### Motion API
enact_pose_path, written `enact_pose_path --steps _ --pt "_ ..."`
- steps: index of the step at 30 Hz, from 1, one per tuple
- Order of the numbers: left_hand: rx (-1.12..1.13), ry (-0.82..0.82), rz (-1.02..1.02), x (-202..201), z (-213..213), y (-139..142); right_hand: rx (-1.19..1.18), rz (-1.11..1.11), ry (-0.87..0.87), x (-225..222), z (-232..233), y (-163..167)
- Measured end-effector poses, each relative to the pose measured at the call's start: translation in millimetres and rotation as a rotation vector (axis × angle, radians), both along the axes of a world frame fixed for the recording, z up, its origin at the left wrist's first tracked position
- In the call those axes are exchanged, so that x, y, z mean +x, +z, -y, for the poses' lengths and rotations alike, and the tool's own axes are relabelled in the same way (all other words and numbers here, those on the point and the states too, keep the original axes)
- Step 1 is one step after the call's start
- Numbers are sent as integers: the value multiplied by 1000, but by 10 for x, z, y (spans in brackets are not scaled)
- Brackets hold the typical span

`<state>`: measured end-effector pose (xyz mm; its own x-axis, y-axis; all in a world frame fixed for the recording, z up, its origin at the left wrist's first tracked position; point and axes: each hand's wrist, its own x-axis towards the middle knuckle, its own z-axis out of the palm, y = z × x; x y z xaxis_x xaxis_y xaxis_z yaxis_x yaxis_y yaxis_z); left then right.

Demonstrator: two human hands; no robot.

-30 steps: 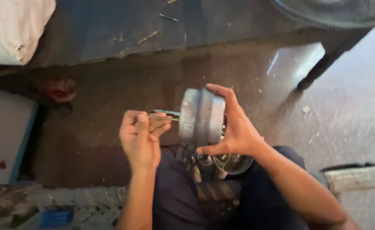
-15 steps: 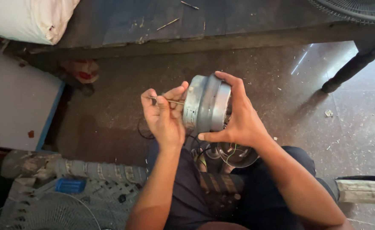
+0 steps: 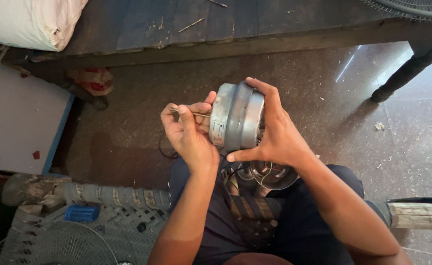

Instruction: The person sits on the floor servicing a pedestal fan motor. They hold the motor housing on their lap and use a long screwdriver to work around the motor's rear cover and shaft, repeatedly repositioning the motor and turning it to access different sides.

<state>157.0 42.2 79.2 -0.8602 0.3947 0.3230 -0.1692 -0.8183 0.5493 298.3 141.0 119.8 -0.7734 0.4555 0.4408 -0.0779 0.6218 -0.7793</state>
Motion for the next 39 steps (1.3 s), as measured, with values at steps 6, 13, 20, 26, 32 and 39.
enact_pose_path --steps 6,13,20,26,32,39 --pt "-9 8 26 11 6 -14 13 -78 24 12 -19 -77" --pt "38 -61 8 -34 52 -47 68 -131 17 1 -46 -171" --pt "-2 -12 40 -6 29 -8 -3 -88 30 -14 -35 -172" --pt "-26 -11 89 9 37 86 95 -69 28 -14 -35 -124" --pt "-62 2 101 27 26 178 -32 -61 69 1 -11 -118" --pt "-84 14 120 8 -29 222 57 -74 46 -27 -45 -135"
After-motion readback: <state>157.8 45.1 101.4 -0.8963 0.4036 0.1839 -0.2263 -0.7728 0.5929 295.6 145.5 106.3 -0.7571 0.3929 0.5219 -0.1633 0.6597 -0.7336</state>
